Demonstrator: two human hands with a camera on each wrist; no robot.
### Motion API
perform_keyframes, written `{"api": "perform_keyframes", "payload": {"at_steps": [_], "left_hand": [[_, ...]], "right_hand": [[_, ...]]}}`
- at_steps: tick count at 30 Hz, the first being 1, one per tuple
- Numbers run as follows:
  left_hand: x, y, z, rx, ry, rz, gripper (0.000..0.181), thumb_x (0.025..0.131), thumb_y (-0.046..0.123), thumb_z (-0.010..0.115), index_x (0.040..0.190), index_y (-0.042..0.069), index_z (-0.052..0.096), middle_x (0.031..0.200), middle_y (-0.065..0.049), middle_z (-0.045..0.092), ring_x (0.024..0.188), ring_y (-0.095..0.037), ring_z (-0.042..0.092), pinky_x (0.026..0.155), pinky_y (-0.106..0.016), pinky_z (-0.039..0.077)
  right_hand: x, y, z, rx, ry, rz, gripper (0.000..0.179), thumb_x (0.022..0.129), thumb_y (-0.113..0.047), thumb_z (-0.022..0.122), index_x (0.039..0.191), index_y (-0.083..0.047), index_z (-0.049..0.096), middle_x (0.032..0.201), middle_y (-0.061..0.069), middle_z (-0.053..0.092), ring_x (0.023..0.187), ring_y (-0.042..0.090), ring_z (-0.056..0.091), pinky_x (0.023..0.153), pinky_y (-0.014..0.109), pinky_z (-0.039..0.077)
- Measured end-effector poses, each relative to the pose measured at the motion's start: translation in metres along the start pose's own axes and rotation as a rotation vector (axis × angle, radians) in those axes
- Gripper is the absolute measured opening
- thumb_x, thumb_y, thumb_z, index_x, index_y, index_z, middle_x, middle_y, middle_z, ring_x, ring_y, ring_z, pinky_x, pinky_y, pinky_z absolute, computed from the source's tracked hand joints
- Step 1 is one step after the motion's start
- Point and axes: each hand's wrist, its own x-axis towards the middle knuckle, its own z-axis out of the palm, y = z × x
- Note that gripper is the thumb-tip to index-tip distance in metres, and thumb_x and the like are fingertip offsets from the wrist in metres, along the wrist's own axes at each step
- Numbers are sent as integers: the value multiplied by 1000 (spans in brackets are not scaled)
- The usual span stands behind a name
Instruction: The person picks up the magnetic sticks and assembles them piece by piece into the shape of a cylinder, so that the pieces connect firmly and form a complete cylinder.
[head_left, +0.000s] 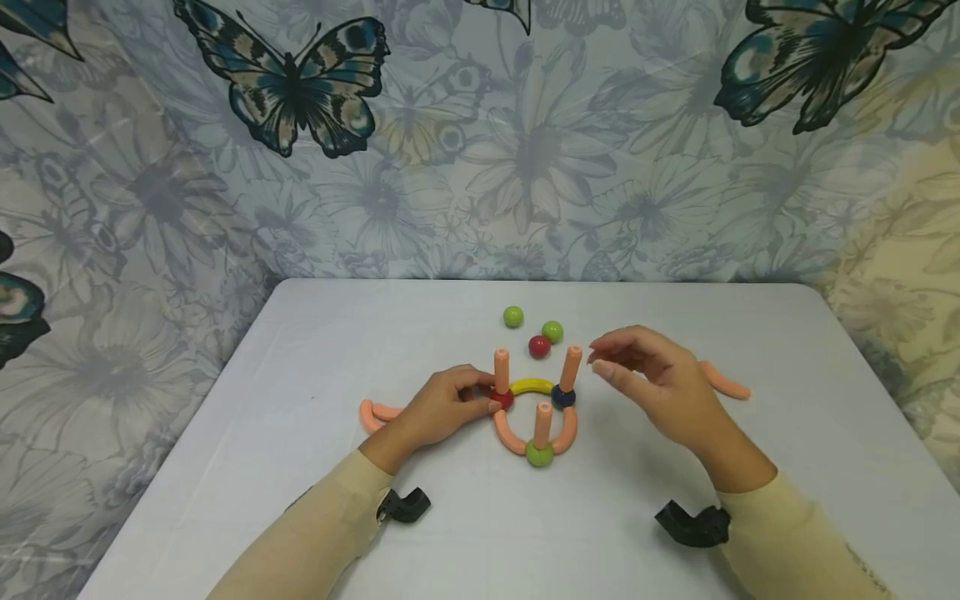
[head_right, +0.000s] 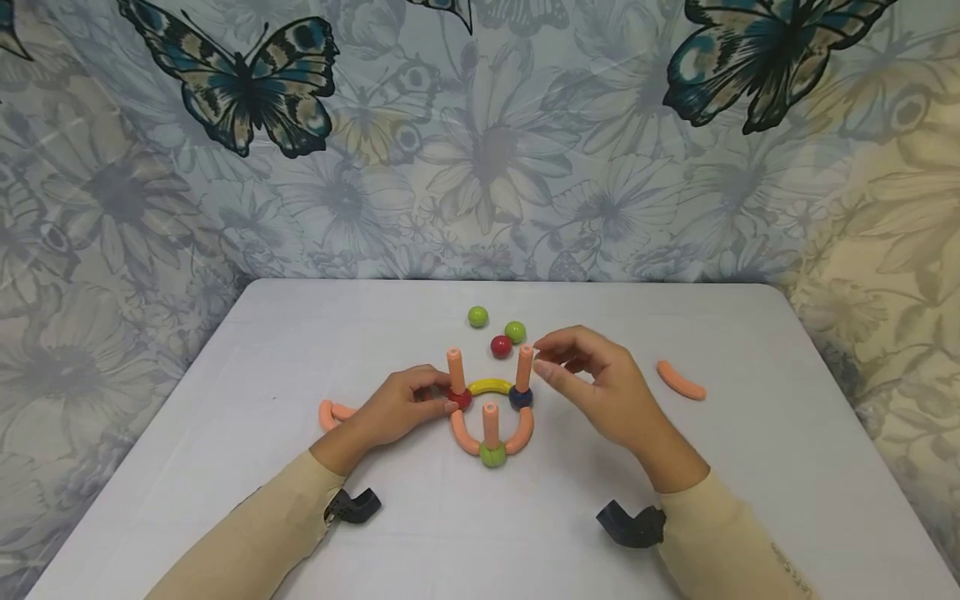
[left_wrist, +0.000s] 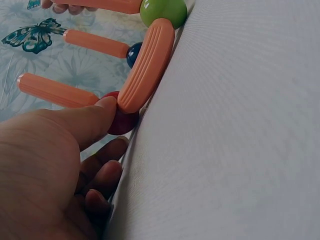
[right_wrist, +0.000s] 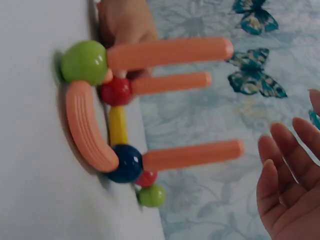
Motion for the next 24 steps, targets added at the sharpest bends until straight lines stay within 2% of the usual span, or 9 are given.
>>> {"api": "perform_keyframes", "payload": {"at_steps": [5,9,13,19,24], "left_hand": [[0,-1,0,13,6,2,31,100,28,84,129,18,80,110,13,71,86,-14,59,76,-33,50],[1,-1,0,16,-1,3,31,101,29,84,130,18,80,111,13,71,86,-14,59,77,-32,50],[2,-2,0,16,-3,2,31,101,30,84,129,19,80,110,14,71,86,-13,59,77,-32,50],[4,-3,0,17,-2,2,31,100,28,84,129,18,81,110,14,72,87,-13,60,78,-31,51],[4,-4,0,23,-2,7,31,99,27,85,129,18,81,109,14,72,87,-12,61,78,-31,51]], "right_hand": [[9,21,-15,30,76,137,19,108,1,64,126,2,70,115,13,71,101,20,73,87,24,57],[17,46,-20,23,72,254,25,112,-15,66,133,-1,67,120,14,69,104,22,69,86,25,56],[27,71,-17,-1,34,362,38,111,-26,69,140,-1,64,128,15,66,108,24,66,86,27,56],[45,103,-4,-49,-36,450,46,109,-29,72,146,-3,61,135,14,65,111,28,63,84,36,54],[58,121,8,-79,-113,474,45,107,-25,75,147,-9,62,145,11,62,127,32,60,96,49,50]]}}
